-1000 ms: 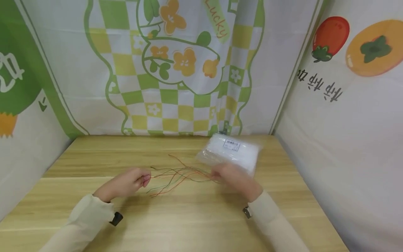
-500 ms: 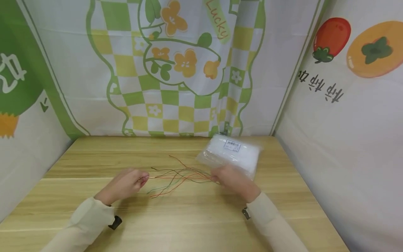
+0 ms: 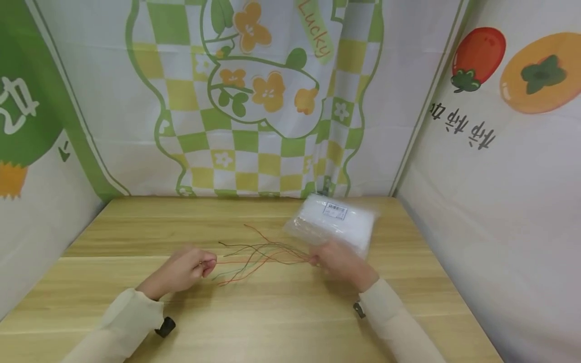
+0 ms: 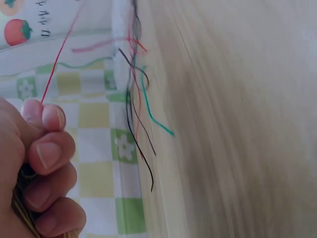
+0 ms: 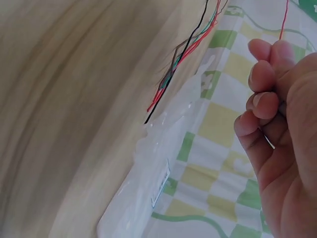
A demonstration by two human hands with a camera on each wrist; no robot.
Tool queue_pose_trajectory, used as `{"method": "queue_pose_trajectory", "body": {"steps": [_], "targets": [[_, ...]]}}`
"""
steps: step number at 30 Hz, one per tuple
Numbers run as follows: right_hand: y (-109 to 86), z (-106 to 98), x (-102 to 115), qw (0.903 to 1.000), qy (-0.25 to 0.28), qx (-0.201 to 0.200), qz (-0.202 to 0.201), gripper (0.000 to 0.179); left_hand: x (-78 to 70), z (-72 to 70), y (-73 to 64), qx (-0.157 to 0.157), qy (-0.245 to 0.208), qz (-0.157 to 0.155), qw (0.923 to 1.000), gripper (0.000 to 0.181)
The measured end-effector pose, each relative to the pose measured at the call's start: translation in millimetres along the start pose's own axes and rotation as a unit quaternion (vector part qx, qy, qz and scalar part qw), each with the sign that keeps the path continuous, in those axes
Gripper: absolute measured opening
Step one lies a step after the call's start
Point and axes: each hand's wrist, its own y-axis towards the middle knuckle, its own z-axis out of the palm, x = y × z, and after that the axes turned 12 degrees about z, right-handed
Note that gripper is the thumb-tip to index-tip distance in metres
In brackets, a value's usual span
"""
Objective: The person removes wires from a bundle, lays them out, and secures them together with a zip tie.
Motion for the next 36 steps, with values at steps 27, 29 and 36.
{"method": "queue_pose_trajectory", "body": {"steps": [27,29,36], "targets": [[5.3,-0.5,0.5,0.9919,0.063,0.083,0.073,0.02,5.7,0.7,-6.0,0.032,0.017,-0.014,0.9993,0.041],[6.4,-1.3,0.0,0.9905,0.061,0.093,0.081,0.021,4.9,1.2,-5.8,0.041,0.003,-0.018,0.999,0.04],[14.9,0.7,-0.4,0.9879,0.055,0.117,0.085,0.025,8.0,0.3,-3.9,0.057,-0.012,-0.035,0.9977,0.037]]}}
